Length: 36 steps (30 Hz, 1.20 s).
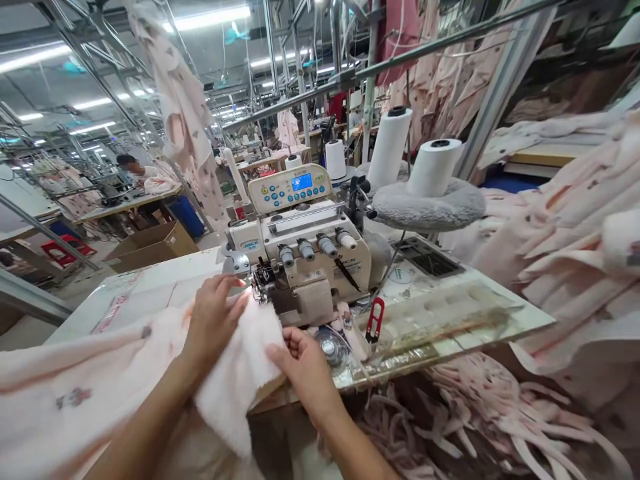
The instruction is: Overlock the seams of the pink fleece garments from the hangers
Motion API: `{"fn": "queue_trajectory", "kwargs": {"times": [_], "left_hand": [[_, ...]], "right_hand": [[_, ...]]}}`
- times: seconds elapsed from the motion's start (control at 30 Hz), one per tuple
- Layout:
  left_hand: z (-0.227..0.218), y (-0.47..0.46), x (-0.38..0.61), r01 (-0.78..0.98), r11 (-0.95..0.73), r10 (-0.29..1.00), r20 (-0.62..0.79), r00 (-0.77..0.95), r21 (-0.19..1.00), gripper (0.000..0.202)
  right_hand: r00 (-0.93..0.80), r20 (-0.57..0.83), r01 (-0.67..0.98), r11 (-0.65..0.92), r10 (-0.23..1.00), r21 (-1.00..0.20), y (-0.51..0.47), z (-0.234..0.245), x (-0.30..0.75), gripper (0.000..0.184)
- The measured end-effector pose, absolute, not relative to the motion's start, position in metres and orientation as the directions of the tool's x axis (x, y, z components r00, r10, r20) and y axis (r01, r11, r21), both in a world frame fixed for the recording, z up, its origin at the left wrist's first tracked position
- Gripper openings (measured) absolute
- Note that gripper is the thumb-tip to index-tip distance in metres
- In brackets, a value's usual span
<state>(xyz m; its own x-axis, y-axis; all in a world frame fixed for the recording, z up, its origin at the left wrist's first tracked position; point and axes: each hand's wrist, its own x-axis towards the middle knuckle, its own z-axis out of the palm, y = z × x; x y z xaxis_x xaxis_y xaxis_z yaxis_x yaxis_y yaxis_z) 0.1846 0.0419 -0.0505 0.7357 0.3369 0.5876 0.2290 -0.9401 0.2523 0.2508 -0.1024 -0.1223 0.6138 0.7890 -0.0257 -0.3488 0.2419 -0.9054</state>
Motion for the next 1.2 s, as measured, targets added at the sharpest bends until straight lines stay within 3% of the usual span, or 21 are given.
{"fn": "queue_trajectory", "kwargs": {"times": [0.07,0.13,0.23,0.3,0.4,0.57,0.77,0.83,0.9,0.97,1.0,1.07,1.2], "left_hand": [[-0.057,0.021,0.167,0.089,-0.977,0.193,0.628,0.754,0.193,0.019],[-0.067,0.0,0.148,-0.029,-0.983,0.082,0.574,0.815,0.182,0.024],[-0.082,-0.019,0.129,-0.025,-0.985,0.065,0.498,0.865,0.172,0.031],[-0.088,-0.02,0.125,-0.017,-0.991,0.054,0.505,0.862,0.135,0.034],[-0.09,-0.017,0.126,-0.031,-0.996,0.024,0.591,0.807,0.083,0.03],[-0.089,-0.027,0.13,-0.055,-0.987,0.077,0.742,0.666,0.152,0.013],[-0.09,-0.032,0.129,-0.004,-1.0,-0.001,0.799,0.601,0.002,0.022],[-0.086,-0.03,0.13,0.007,-0.999,-0.032,0.813,0.581,-0.045,0.019],[-0.082,-0.03,0.133,0.006,-0.999,-0.032,0.813,0.582,-0.044,0.015],[-0.078,-0.033,0.135,-0.003,-1.0,-0.024,0.81,0.586,-0.027,0.012],[-0.076,-0.035,0.136,-0.014,-1.0,-0.029,0.807,0.59,-0.026,0.012],[-0.071,-0.034,0.139,-0.024,-0.999,0.011,0.787,0.617,0.033,0.013],[-0.06,-0.004,0.152,0.161,-0.943,0.313,0.604,0.733,0.292,0.014]], "right_hand": [[0.563,0.026,-0.26,0.207,0.826,-0.943,-0.11,-0.122,0.247,0.027],[0.573,0.078,-0.104,0.167,0.816,-0.98,-0.117,-0.119,0.244,0.014],[0.622,0.153,0.107,0.11,0.768,-0.988,-0.121,-0.114,0.241,0.008],[0.624,0.179,0.164,0.096,0.76,-0.982,-0.122,-0.113,0.24,0.01],[0.621,0.189,0.191,0.087,0.76,-0.978,-0.123,-0.113,0.237,0.014],[0.607,0.174,0.154,0.1,0.775,-0.983,-0.127,-0.112,0.233,0.024],[0.511,0.001,-0.14,0.085,0.859,-0.987,-0.136,-0.112,0.229,0.035],[0.515,0.098,0.033,0.094,0.852,-0.995,-0.141,-0.113,0.231,0.03],[0.575,0.361,0.411,0.123,0.734,-0.903,-0.144,-0.114,0.237,0.018],[0.512,0.653,0.744,0.093,0.558,-0.662,-0.144,-0.115,0.244,0.025],[0.438,0.745,0.834,0.081,0.503,-0.545,-0.142,-0.116,0.247,0.028],[0.31,0.821,0.912,0.094,0.479,-0.399,-0.138,-0.116,0.252,0.025],[0.248,0.86,0.929,0.142,0.445,-0.341,-0.129,-0.115,0.251,0.019]]}}
